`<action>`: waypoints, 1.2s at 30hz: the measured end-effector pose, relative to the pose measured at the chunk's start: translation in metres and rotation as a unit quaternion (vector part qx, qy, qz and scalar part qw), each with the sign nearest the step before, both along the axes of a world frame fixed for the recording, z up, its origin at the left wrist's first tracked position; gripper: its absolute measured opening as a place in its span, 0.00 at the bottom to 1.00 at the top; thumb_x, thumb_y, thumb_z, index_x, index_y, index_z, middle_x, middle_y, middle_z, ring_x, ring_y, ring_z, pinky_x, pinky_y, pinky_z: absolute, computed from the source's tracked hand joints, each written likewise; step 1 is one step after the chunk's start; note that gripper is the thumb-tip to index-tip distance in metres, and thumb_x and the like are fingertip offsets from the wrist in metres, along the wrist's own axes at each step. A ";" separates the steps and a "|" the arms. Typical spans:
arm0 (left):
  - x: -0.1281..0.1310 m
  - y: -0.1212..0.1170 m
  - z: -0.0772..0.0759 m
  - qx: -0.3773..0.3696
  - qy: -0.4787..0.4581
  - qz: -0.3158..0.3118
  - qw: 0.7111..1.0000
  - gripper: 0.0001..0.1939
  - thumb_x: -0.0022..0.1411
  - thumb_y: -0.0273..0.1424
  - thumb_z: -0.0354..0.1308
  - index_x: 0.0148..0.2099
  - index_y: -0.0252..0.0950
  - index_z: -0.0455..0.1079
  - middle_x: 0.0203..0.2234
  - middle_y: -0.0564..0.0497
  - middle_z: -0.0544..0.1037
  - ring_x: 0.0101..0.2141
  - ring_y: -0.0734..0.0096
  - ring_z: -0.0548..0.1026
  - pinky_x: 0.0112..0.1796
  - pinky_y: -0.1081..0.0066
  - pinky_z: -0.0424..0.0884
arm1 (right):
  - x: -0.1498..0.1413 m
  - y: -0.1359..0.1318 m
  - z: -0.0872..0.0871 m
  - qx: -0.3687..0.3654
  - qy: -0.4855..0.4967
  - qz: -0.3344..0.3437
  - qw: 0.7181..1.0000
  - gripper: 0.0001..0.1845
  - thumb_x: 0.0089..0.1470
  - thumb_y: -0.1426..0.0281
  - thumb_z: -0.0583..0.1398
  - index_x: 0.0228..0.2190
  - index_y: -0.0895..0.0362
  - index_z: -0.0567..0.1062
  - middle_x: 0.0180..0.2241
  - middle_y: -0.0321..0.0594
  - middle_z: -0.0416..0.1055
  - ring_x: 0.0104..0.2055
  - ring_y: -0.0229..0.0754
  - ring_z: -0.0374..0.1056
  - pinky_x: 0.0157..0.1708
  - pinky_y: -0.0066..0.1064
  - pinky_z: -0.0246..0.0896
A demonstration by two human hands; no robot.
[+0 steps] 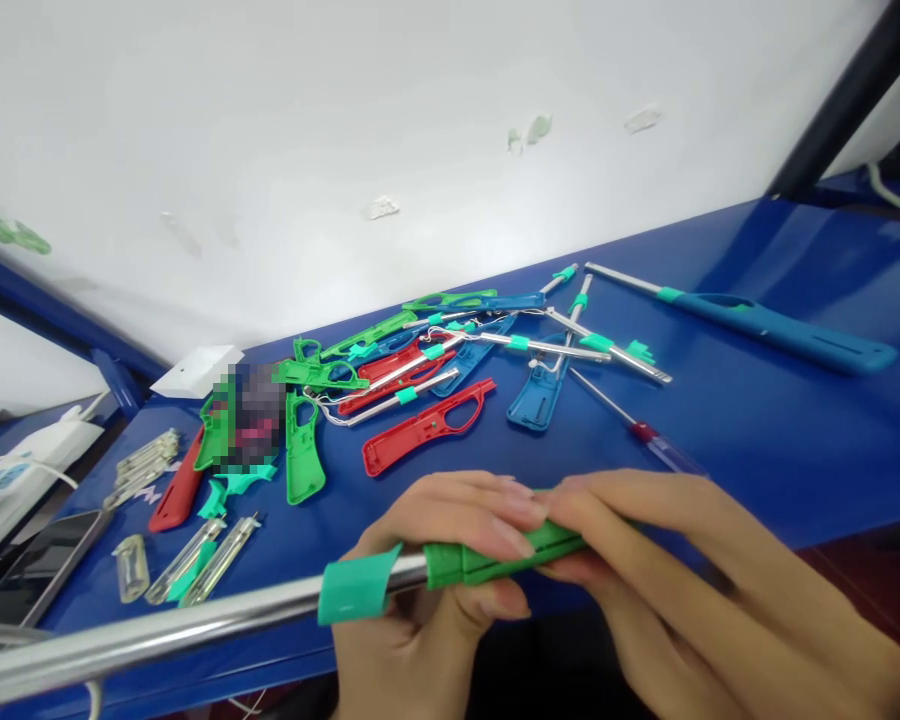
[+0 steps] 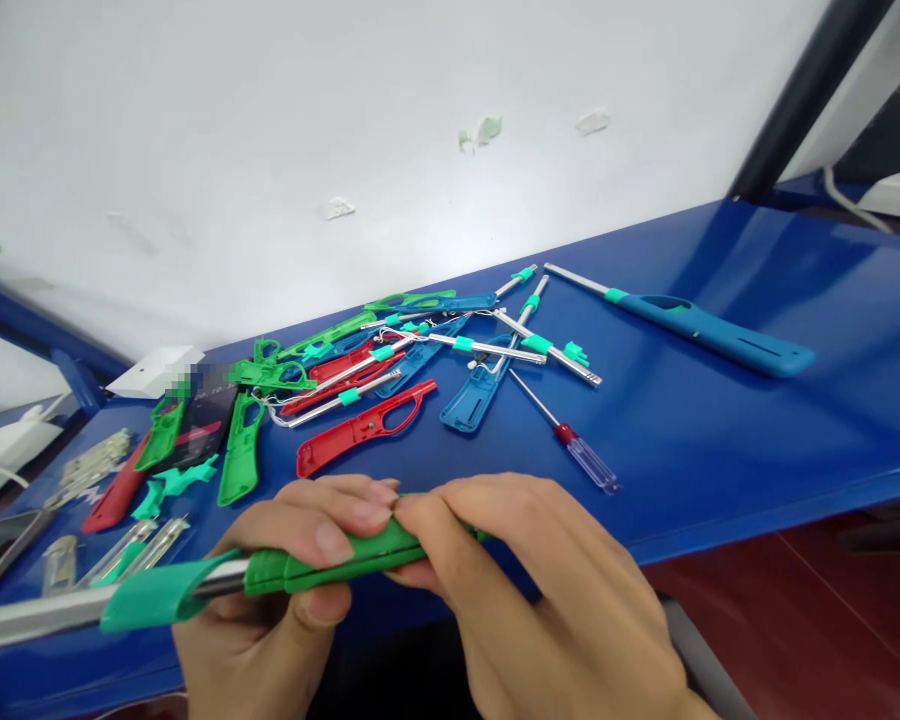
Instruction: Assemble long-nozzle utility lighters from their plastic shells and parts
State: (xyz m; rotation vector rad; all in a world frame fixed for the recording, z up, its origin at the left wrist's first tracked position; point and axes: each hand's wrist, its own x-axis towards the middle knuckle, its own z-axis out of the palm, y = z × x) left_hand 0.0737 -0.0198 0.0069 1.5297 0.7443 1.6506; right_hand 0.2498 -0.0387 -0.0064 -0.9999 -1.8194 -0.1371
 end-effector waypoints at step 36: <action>-0.008 -0.018 0.013 -0.160 -0.023 -0.072 0.984 0.05 0.72 0.30 0.71 0.44 0.49 0.85 0.50 0.50 0.88 0.64 0.43 0.80 0.68 0.44 0.74 | 0.013 -0.001 -0.004 -0.003 -0.056 0.024 0.998 0.15 0.72 0.75 0.64 0.56 0.49 0.82 0.50 0.35 0.86 0.55 0.42 0.82 0.63 0.33 0.74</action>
